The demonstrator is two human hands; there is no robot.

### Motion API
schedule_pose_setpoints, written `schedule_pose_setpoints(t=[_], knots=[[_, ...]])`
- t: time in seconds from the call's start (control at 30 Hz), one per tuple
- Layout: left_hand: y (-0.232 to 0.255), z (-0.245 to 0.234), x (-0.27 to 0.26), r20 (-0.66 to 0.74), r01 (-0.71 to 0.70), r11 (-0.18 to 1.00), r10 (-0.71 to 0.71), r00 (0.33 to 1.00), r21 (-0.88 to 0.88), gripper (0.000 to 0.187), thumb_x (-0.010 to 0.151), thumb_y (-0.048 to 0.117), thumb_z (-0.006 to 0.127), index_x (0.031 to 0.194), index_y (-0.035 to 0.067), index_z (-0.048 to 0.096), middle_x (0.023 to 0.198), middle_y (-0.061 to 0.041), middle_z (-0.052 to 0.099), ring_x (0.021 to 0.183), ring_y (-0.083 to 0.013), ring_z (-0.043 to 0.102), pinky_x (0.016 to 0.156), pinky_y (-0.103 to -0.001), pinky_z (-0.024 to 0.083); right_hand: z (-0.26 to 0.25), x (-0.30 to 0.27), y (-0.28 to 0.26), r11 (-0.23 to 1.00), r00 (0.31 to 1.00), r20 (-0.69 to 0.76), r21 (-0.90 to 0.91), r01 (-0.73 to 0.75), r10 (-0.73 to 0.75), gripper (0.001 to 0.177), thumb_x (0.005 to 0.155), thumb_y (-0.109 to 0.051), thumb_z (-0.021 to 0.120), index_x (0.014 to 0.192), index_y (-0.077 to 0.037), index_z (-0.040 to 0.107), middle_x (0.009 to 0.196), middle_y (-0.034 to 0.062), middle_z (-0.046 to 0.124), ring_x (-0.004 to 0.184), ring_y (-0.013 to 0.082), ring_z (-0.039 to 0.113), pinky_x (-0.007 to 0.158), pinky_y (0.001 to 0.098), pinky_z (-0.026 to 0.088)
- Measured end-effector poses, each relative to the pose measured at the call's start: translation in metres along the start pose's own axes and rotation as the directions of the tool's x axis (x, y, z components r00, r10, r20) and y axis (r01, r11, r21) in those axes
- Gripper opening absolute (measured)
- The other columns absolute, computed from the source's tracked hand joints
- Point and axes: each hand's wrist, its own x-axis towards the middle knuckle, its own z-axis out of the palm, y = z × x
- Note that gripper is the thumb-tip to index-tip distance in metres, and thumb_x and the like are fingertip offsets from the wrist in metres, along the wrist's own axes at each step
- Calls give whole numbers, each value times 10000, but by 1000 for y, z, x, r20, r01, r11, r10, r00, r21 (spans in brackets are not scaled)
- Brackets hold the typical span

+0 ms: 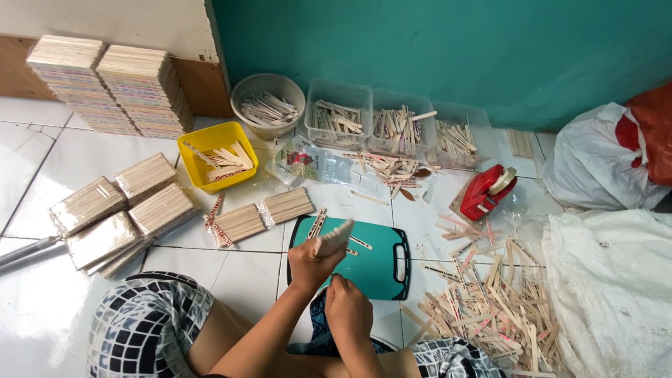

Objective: Bundling small wooden sticks together using adhesive tape on a cutting board.

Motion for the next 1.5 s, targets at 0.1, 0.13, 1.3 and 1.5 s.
schedule_pose_setpoints(t=[0.1, 0.13, 1.3, 1.5], knots=[[11, 0, 2, 37, -79, 995, 77, 996, 61, 395, 664, 179, 928, 553, 107, 555, 508, 25, 544, 406, -110, 358, 394, -295, 332, -3, 0, 3, 1000, 1000, -8, -22, -10, 9, 138, 922, -193, 619, 944, -93, 711, 774, 83, 743, 552, 307, 692, 503, 431, 552], [2, 4, -3, 41, -81, 995, 78, 996, 60, 395, 664, 179, 928, 553, 107, 555, 508, 25, 544, 406, -110, 358, 394, -295, 332, 1, -2, 4, 1000, 1000, -9, -20, -14, 13, 138, 922, -193, 619, 944, -93, 711, 774, 83, 743, 552, 307, 692, 503, 431, 552], [-30, -8, 30, 353, 909, 325, -844, 403, -260, 440, 913, 261, 748, 1080, -141, 689, 878, -241, 721, 698, -294, 713, 609, -350, 596, 32, -12, 20, 996, 996, 62, 65, 54, -58, 40, 997, -165, 522, 987, -127, 528, 708, 108, 706, 599, 335, 708, 564, 491, 546], [-10, -7, 19, 428, 908, 358, -801, 419, -218, 383, 901, 165, 754, 1053, -175, 661, 819, -239, 731, 603, -257, 705, 521, -288, 583, 62, -29, 23, 984, 978, -110, -11, 178, -179, 113, 929, -44, 560, 1037, -10, 553, 581, 92, 643, 404, 226, 625, 406, 369, 525]])
